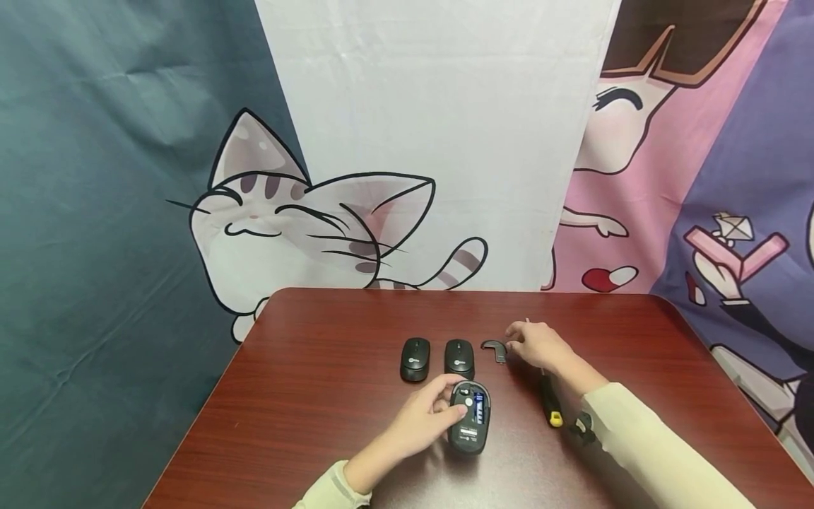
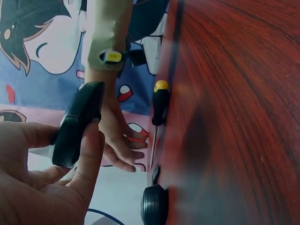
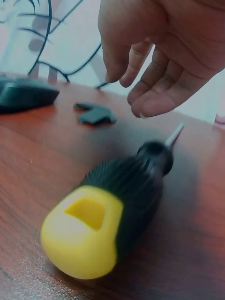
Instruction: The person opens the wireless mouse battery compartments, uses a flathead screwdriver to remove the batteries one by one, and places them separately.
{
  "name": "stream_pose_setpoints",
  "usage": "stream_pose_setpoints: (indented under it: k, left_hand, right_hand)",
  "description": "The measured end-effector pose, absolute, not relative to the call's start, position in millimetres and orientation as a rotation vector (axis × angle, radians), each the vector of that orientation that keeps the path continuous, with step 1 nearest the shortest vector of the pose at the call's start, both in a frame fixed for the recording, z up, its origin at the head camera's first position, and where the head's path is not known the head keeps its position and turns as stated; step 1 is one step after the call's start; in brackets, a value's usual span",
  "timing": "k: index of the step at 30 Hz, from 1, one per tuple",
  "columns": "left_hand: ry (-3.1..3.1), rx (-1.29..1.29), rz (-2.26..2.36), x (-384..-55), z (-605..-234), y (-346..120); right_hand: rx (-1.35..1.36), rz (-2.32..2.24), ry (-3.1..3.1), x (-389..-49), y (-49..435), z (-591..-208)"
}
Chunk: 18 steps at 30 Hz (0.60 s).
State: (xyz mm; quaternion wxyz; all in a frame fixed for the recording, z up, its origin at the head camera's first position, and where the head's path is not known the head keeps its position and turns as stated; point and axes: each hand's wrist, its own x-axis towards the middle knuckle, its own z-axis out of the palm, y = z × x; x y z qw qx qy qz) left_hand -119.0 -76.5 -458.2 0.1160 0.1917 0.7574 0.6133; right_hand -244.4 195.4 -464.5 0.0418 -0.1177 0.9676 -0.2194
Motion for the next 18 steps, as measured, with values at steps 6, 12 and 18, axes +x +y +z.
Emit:
stream_pose_setpoints:
  k: [6, 12, 18]
  left_hand:
    - [2.226, 0.577, 1.823, -122, -460, -79]
    - [2.255, 0.568, 1.805, -125, -460, -79]
    - [2.277, 0.522, 1.802, -126, -459, -80]
  right_hand:
    - [-0.414, -0.660, 3.014, -227, 201, -446]
    - [-0.504, -0.639, 3.095, -208, 209, -438]
    - [-0.561, -0.629, 3.168, -189, 218, -438]
